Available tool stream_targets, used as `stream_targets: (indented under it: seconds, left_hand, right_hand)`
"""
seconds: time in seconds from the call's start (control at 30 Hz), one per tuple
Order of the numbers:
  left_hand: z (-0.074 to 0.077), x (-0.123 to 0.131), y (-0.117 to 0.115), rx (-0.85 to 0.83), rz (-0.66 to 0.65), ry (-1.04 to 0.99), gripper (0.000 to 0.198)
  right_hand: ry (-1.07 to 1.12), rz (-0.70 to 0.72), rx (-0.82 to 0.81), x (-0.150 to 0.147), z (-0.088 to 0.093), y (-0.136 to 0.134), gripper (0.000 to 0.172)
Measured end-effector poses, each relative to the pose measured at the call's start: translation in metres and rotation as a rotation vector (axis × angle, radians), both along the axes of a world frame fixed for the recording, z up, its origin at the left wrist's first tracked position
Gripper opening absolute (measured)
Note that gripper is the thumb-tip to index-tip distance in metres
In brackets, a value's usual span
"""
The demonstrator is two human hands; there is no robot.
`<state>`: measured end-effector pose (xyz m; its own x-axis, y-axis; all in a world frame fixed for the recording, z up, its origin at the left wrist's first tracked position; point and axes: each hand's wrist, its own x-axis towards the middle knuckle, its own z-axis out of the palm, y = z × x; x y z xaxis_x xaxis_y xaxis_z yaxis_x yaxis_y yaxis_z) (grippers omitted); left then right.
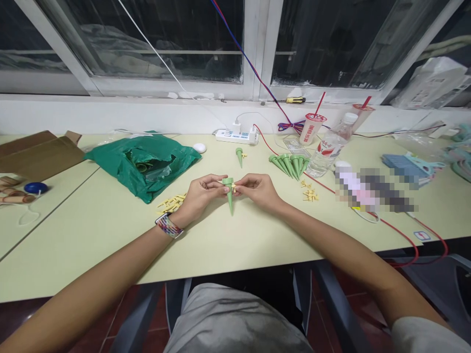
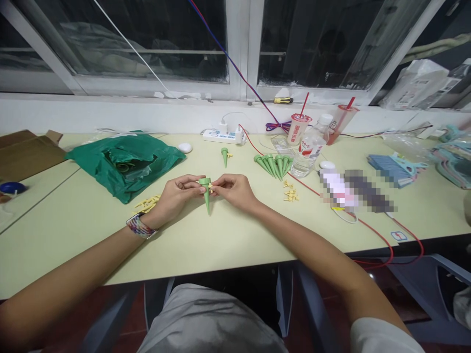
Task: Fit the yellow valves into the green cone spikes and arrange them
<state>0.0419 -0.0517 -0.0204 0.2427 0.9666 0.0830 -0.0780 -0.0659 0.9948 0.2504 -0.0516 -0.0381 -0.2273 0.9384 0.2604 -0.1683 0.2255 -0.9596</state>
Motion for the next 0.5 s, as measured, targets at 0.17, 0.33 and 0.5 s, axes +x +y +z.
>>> stream_targets:
  seconds: [0.17,0.33,0.5]
  left_hand:
    - [0.003,0.001,-0.002,0.019,0.008,0.022,0.055]
    - [0.003,0.001,-0.001,0.049,0.015,0.031,0.055]
    - [-0.006,-0.001,0.006,0.084,-0.027,-0.012,0.053]
  right_hand:
    - [-0.009,0.019,-0.028,0.001,0.0,0.001,0.035]
    - [-0.037,0.031,0.005,0.002,0.0,0.003,0.035]
    - [-0.345,0.133,0.083,0.022,0.023,-0.002,0.034]
